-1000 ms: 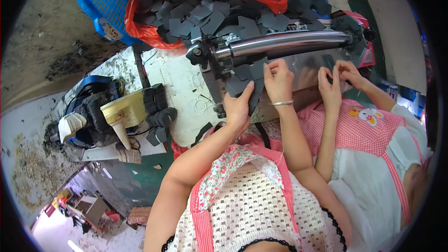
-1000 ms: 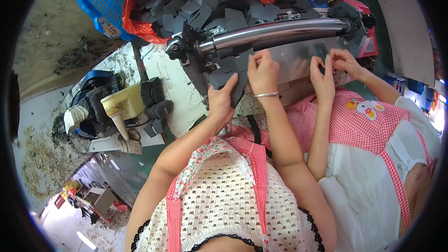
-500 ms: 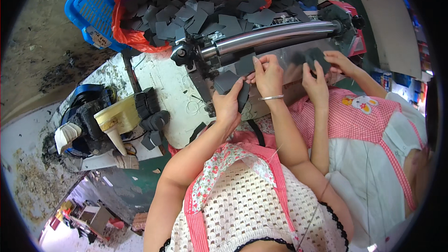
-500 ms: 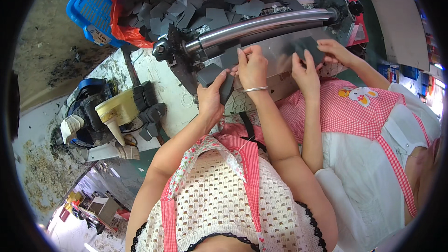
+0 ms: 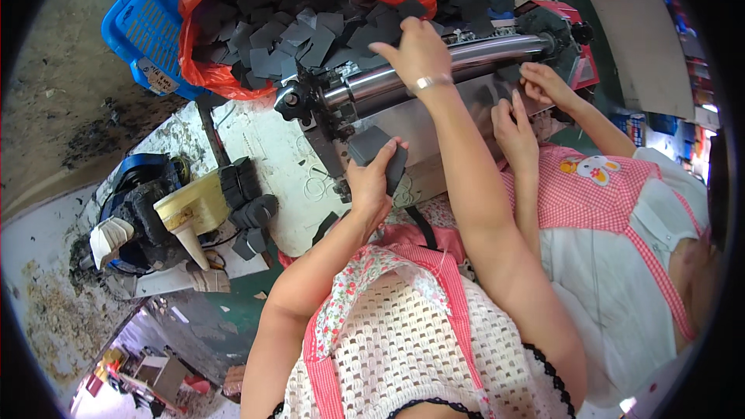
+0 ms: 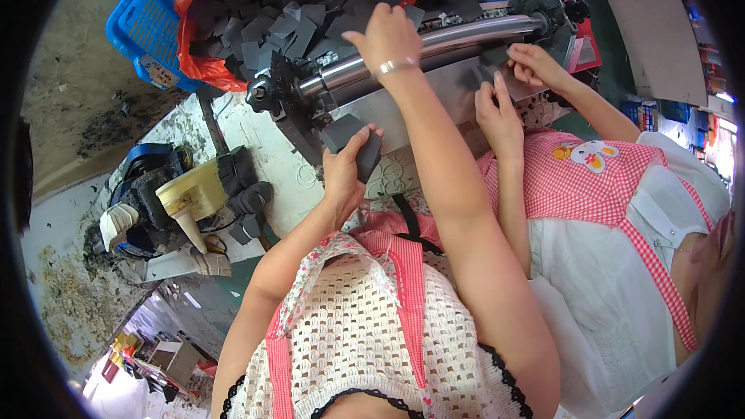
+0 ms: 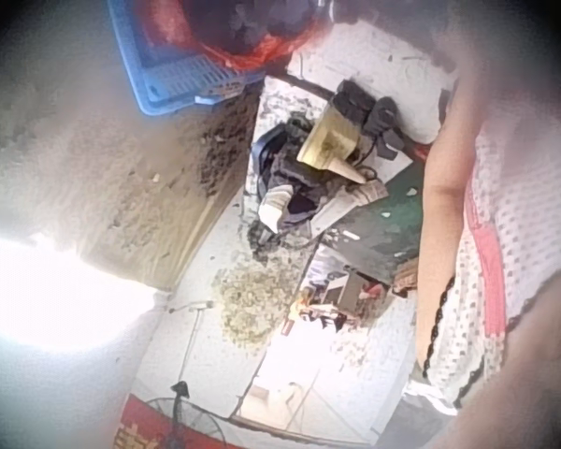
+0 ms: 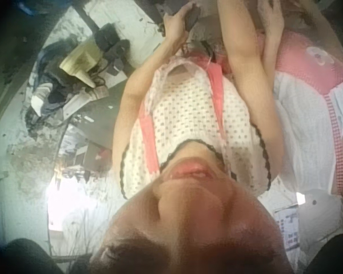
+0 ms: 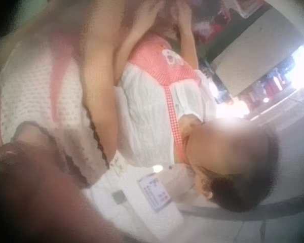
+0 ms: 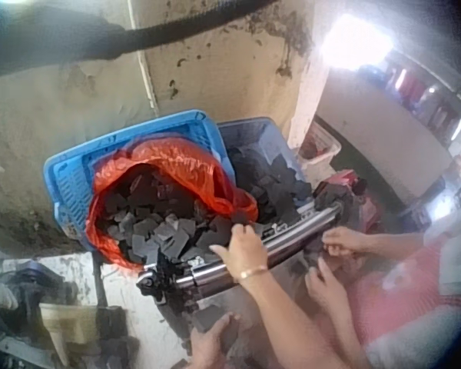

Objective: The person feeds shoe components through a rolling machine by hand.

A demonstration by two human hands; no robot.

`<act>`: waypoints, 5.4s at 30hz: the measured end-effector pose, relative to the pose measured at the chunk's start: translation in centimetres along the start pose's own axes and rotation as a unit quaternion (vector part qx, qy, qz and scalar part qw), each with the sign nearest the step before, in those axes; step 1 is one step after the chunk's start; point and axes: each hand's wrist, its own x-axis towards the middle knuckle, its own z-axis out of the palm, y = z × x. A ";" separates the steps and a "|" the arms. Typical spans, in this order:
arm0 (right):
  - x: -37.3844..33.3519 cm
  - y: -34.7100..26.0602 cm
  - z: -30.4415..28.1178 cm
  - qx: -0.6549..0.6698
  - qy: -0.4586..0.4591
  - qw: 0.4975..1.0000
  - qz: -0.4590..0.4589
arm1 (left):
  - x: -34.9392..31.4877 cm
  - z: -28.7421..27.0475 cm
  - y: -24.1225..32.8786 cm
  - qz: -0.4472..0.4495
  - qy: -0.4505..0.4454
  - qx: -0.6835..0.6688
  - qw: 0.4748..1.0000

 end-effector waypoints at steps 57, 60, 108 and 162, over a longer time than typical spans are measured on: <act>-13.2 4.0 -3.5 0.291 -0.128 0.947 0.051 | 0.5 0.8 0.6 -0.050 -0.045 -0.014 0.998; -13.0 3.7 -2.8 0.283 -0.070 0.953 0.077 | 0.2 0.2 0.8 -0.072 -0.063 -0.054 0.994; -12.6 4.2 -1.3 0.303 -0.048 0.952 0.017 | -0.2 0.1 -0.2 0.000 -0.013 0.010 1.000; -12.1 4.9 -1.6 0.323 -0.154 0.931 0.065 | 0.4 0.4 0.5 -0.026 0.014 0.015 0.999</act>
